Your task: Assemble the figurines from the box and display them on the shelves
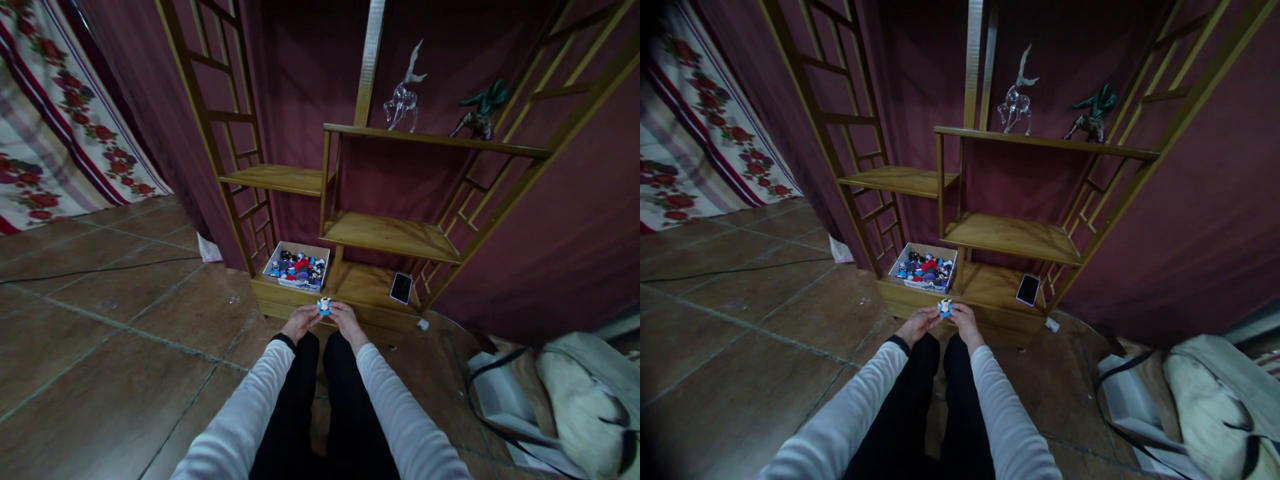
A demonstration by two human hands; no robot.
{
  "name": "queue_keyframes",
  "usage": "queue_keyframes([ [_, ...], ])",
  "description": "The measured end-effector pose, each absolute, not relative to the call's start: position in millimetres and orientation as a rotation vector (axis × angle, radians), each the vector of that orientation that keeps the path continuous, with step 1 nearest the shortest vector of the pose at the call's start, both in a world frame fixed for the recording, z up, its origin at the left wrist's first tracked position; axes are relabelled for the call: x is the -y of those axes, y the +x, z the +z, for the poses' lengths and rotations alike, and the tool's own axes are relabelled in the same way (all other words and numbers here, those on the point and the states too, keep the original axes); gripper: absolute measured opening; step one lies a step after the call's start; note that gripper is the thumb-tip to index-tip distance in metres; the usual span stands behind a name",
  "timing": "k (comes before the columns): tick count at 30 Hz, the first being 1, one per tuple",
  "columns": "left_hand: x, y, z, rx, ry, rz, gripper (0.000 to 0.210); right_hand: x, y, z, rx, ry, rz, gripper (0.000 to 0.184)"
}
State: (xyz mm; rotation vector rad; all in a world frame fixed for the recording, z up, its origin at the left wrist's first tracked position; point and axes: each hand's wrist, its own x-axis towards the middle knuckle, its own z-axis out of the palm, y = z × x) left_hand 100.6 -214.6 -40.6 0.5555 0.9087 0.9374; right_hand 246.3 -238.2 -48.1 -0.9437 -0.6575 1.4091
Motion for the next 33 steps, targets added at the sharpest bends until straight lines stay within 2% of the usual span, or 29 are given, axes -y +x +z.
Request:
queue_keyframes([
  [11, 213.1, 106.2, -42.4, -0.951, 0.543, 0.968, 0.013, 236.9, 241.6, -43.9, 0.668, -1.001, 1.339, 0.028],
  [16, 216.4, 108.7, -41.3, -1.005, 0.535, 1.082, 0.035, 238.4, 237.3, -43.9, 0.806, -1.032, 1.258, 0.032],
  [19, 219.5, 110.7, -39.2, -1.022, 0.539, 1.14, 0.043, 240.7, 235.9, -44.3, 0.87, -1.04, 1.26, 0.042],
  [23, 223.2, 112.9, -36.8, -0.993, 0.579, 1.181, 0.038, 243.5, 234.8, -44.8, 0.896, -1.042, 1.291, 0.051],
  [29, 226.8, 112.3, -34.3, -0.913, 0.654, 1.143, 0.03, 244.1, 232.2, -43.8, 0.898, -1.048, 1.245, 0.051],
  [33, 226.2, 110.1, -34.2, -0.878, 0.623, 1.122, 0.029, 244.3, 231.7, -44.9, 0.918, -1.026, 1.209, 0.045],
])
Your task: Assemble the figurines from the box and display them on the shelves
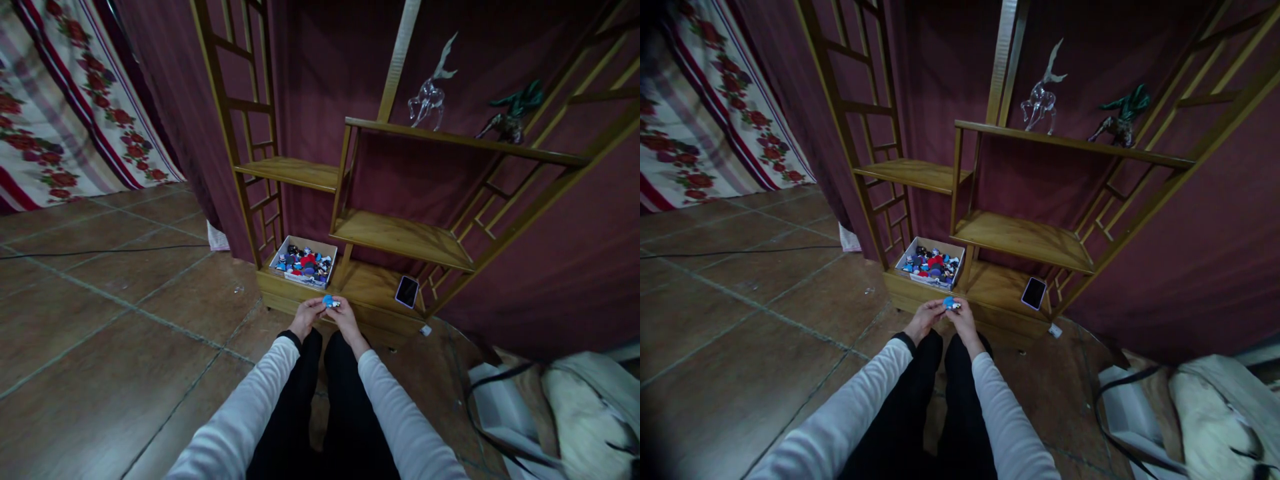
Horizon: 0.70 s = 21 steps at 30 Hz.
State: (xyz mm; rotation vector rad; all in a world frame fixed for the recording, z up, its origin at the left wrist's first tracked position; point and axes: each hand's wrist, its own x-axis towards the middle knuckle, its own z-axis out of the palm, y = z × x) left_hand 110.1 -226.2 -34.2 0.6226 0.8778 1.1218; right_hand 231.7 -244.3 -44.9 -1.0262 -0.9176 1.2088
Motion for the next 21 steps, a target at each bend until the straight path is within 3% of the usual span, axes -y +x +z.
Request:
queue_keyframes([
  [8, 221.4, 111.9, -42.2, -0.93, 0.591, 1.109, 0.021, 239.6, 230.1, -47.5, 0.9, -1.096, 1.145, 0.03],
  [15, 214.8, 104.8, -43.7, -0.956, 0.493, 1.089, 0.026, 240.5, 232.5, -43.5, 0.821, -1.058, 1.228, 0.033],
  [21, 216.1, 103.6, -42.4, -0.932, 0.497, 1.071, 0.011, 242.3, 232.0, -44.5, 0.755, -1.043, 1.262, 0.027],
])
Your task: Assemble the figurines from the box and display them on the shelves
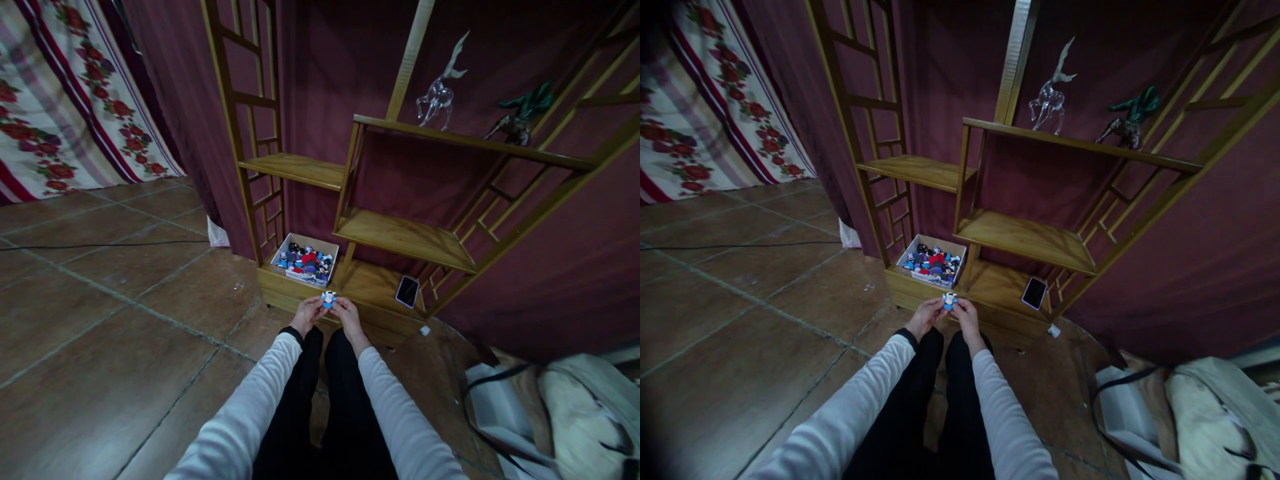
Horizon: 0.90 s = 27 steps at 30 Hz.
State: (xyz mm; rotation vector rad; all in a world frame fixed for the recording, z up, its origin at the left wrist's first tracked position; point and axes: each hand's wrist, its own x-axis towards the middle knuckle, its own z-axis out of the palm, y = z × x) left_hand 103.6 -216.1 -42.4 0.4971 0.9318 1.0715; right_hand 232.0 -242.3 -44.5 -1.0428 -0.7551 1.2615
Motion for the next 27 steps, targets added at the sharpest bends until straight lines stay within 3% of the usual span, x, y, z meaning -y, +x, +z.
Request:
queue_keyframes([
  [27, 215.7, 104.9, -41.1, -0.878, 0.505, 0.962, 0.01, 236.8, 236.8, -52.7, 0.57, -1.053, 1.313, 0.024],
])
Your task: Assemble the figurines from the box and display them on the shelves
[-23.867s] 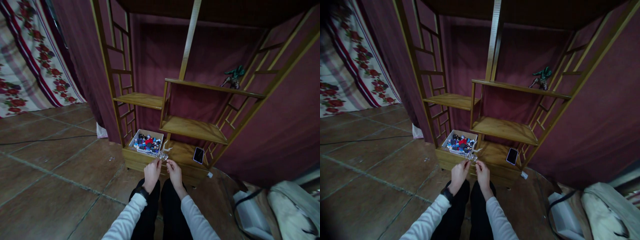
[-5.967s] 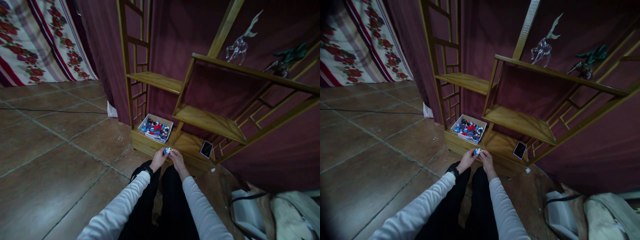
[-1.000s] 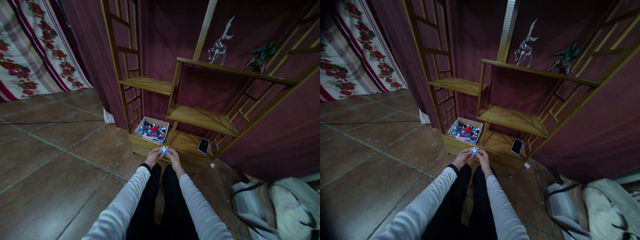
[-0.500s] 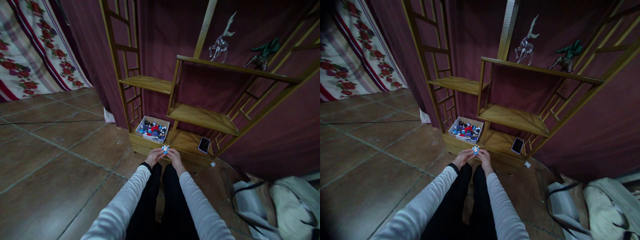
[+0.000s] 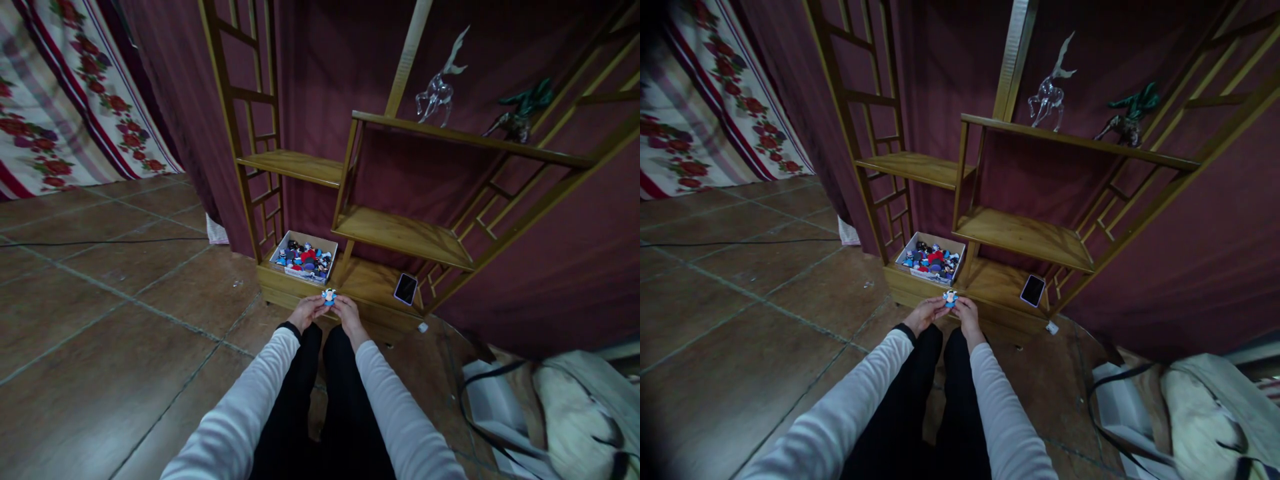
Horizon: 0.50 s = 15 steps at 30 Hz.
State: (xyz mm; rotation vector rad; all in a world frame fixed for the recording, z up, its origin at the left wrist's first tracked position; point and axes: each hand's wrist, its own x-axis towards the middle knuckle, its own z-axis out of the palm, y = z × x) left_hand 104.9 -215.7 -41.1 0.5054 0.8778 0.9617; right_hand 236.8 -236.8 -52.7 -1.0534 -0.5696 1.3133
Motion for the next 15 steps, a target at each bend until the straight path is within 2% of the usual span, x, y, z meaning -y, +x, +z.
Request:
queue_keyframes([
  [15, 217.7, 107.2, -41.5, -0.878, 0.588, 0.98, 0.014, 235.7, 233.2, -50.9, 0.677, -1.12, 1.322, 0.033],
])
